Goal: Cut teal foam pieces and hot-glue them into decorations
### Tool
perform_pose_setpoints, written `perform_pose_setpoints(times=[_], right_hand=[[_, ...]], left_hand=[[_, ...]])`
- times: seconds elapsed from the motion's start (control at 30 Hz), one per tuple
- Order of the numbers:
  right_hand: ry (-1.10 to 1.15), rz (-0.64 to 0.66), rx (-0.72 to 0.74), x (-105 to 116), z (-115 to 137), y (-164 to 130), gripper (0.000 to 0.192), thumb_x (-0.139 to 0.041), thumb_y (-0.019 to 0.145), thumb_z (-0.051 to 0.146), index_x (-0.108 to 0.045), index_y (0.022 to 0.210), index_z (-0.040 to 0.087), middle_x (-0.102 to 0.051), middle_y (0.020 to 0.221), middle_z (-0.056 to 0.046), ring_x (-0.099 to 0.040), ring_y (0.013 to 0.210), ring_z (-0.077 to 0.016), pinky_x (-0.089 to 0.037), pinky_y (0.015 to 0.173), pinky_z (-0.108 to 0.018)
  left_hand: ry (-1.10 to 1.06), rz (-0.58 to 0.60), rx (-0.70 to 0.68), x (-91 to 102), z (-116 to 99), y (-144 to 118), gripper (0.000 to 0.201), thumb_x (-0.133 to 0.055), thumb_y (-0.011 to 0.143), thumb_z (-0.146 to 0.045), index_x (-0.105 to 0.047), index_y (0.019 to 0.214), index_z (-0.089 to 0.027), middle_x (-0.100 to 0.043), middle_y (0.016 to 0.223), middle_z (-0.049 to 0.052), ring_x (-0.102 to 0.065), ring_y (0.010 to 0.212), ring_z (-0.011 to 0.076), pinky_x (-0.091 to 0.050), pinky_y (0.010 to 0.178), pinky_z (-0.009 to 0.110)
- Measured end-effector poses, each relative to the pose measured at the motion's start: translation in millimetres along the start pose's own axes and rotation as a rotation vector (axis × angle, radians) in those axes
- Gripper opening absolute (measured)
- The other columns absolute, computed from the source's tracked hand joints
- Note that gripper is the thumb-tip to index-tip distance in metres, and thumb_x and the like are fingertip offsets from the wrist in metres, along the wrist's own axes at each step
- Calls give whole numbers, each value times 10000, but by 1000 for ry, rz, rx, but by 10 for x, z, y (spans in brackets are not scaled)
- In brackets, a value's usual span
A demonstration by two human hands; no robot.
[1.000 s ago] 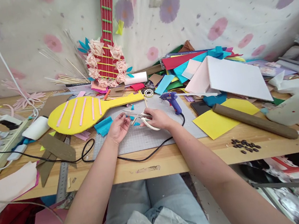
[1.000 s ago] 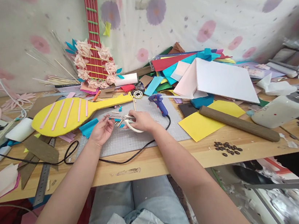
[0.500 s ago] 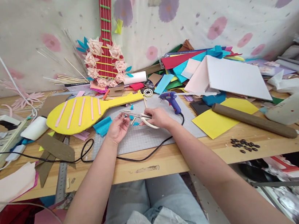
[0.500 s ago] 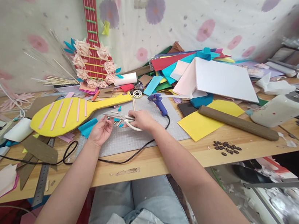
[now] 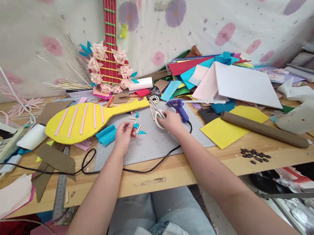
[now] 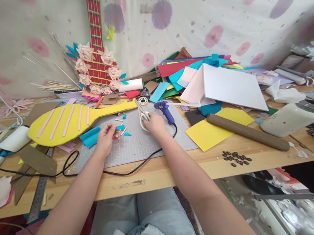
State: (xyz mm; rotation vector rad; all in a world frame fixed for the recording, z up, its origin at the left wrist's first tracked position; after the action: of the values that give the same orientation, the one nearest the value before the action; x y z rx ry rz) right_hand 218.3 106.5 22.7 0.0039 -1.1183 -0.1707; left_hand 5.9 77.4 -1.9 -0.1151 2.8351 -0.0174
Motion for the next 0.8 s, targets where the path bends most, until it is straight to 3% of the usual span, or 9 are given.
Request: perform_pose_setpoints(times=[0.13, 0.23, 0.37, 0.5, 0.67, 0.73, 0.8], right_hand=[[9, -52, -66, 55, -90, 27, 337, -528, 759, 411, -578, 958, 144, -663, 942, -124, -619, 910, -251, -441, 737, -298], [-15, -32, -85, 59, -132, 49, 327, -542, 743, 353, -552, 972, 119, -654, 948, -164, -622, 908, -283, -448, 740, -328], [-48, -26, -76, 63, -141, 56, 328, -552, 721, 262, -505, 1000, 97, -635, 971, -199, -618, 924, -302, -447, 751, -341], [-46, -38, -51, 58, -116, 39, 374, -532, 725, 208, -429, 1066, 92, -622, 1008, -197, -610, 939, -289, -439, 752, -333], [-28, -37, -22, 47, -81, 19, 383, -492, 749, 162, -375, 1108, 91, -602, 1049, -183, -583, 957, -258, -421, 755, -312], [-48, -47, 0, 52, -64, 18, 363, -476, 746, 132, -399, 1098, 90, -576, 1096, -183, -551, 1005, -250, -409, 787, -306], [-69, -46, 27, 43, -45, 18, 355, -464, 733, 107, -433, 1086, 89, -563, 1113, -177, -526, 1025, -247, -393, 823, -311]], left_hand=[[231, -7, -165, -21, -30, 23, 256, -676, 677, -309, -501, 821, -190, -550, 589, -52, -504, 432, 76, -428, 432, 195], [426, -47, -193, -44, -88, 60, 208, -631, 704, -327, -497, 800, -200, -540, 595, -48, -489, 421, 81, -394, 435, 205], [885, 33, -176, -317, -198, 137, 206, -608, 712, -389, -531, 706, -198, -563, 585, -6, -538, 540, 139, -381, 512, 245], [1282, 62, -107, -563, -200, 255, 311, -557, 727, -504, -549, 669, -198, -649, 745, 62, -599, 753, 224, -397, 622, 306], [1470, 45, 0, -639, -56, 410, 353, -599, 692, -519, -580, 828, -193, -654, 922, 132, -599, 906, 304, -411, 722, 381], [1472, -45, -71, -591, -125, 434, 415, -626, 685, -479, -551, 962, -179, -620, 1025, 165, -582, 959, 313, -410, 751, 394], [1432, -156, -188, -491, -259, 415, 331, -557, 763, -396, -530, 1012, -179, -592, 1081, 164, -565, 991, 292, -410, 763, 385]])
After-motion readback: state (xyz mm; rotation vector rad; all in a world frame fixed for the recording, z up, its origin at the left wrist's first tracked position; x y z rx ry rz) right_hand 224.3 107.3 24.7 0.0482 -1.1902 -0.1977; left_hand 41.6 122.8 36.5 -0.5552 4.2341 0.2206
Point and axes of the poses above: each hand's wrist, its own y-axis towards the middle knuckle, its own x-axis out of the back of the hand, z = x × y, the point moved 9 cm from there along y, towards the middle knuckle
